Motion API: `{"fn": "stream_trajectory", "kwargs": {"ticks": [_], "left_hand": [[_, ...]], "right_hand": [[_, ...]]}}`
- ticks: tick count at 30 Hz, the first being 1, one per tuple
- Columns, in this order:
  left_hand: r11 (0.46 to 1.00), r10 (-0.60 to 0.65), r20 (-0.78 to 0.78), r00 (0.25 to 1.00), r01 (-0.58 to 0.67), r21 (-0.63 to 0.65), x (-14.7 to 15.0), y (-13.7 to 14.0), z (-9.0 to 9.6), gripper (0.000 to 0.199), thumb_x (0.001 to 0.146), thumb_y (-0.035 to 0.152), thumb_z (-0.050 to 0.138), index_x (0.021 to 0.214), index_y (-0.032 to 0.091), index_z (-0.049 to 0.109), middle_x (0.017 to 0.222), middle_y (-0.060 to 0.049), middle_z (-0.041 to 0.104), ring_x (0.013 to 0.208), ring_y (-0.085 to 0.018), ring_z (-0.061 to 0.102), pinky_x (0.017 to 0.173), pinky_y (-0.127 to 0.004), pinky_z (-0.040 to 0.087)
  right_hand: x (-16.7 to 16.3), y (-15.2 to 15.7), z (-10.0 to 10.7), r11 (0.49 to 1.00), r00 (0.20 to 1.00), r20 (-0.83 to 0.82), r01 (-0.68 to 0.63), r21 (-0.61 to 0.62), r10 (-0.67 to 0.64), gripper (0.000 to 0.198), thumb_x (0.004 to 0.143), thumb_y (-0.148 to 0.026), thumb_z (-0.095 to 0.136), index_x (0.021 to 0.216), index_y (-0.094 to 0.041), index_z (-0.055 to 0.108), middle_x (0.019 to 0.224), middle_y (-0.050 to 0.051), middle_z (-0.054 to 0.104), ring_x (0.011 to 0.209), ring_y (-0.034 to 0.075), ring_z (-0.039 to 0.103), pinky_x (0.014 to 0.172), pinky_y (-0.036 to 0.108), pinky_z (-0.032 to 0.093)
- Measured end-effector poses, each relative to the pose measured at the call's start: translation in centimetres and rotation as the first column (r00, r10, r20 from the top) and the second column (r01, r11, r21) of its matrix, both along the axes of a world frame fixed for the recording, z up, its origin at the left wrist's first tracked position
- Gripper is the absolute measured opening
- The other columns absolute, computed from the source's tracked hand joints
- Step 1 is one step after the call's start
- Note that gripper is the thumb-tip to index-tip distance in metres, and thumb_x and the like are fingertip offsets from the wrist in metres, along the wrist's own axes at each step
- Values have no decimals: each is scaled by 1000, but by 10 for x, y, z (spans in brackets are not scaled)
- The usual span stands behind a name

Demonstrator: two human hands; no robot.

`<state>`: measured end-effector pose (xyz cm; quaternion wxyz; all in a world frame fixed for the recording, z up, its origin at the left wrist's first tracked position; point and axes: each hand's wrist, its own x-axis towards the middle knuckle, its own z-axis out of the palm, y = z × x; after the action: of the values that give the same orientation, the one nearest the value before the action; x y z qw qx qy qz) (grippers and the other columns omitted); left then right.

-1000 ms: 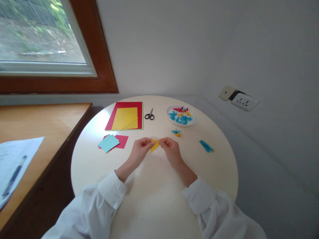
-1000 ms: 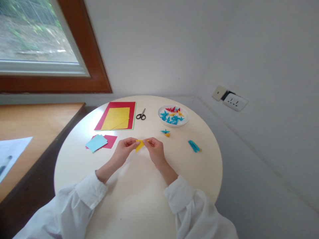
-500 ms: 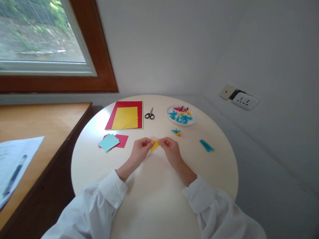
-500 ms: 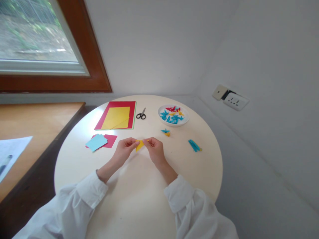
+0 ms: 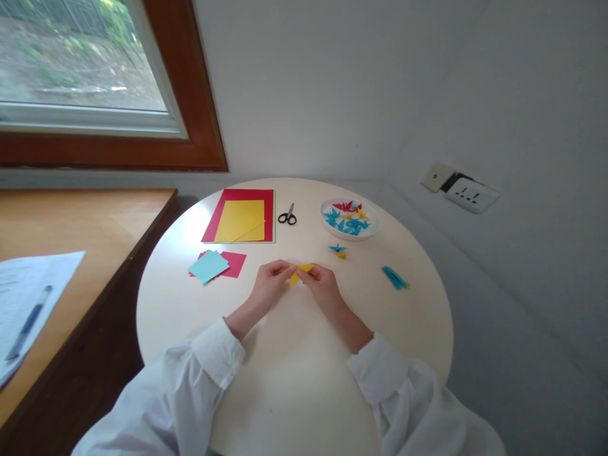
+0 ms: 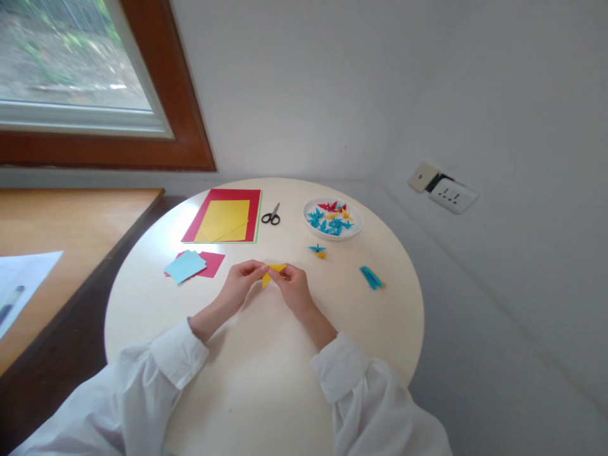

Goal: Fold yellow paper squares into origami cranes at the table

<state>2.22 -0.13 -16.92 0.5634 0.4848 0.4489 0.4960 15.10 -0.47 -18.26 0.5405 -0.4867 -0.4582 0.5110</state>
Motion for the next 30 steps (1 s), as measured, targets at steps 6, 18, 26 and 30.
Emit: {"fn": "stream_trajectory", "kwargs": {"ticks": [6,18,26,30], "left_hand": [[1000,15,24,1000,-15,-19,-1,2,-1,20,63,32,70,63,13,62,62,0,60,60,-11,52,59,-25,40],[993,-48,99,994,58,-101,-1,1,-2,23,61,34,71,62,14,61,60,-1,61,57,-12,54,55,-25,40],[994,6,72,997,2,-107,-3,2,0,24,61,35,71,61,13,59,60,-2,62,58,-12,56,56,-24,41],[993,5,81,997,4,-116,-3,2,1,25,61,35,71,60,14,58,60,-2,61,58,-12,56,56,-25,41]], "right_hand": [[-1,0,-1,1000,999,-32,-5,-23,4,29,54,-42,72,66,-17,65,62,-1,63,58,12,54,59,26,42],[-1,-1,-4,1000,1000,12,-15,-2,16,30,53,-44,74,65,-17,68,67,2,67,60,14,57,61,28,44],[2,0,-3,1000,997,71,15,12,-15,30,62,-46,66,55,-17,61,50,-3,53,51,10,42,50,24,34],[2,1,-5,999,995,94,30,35,-33,32,62,-47,65,52,-18,57,49,-3,49,50,10,40,50,24,32]]}}
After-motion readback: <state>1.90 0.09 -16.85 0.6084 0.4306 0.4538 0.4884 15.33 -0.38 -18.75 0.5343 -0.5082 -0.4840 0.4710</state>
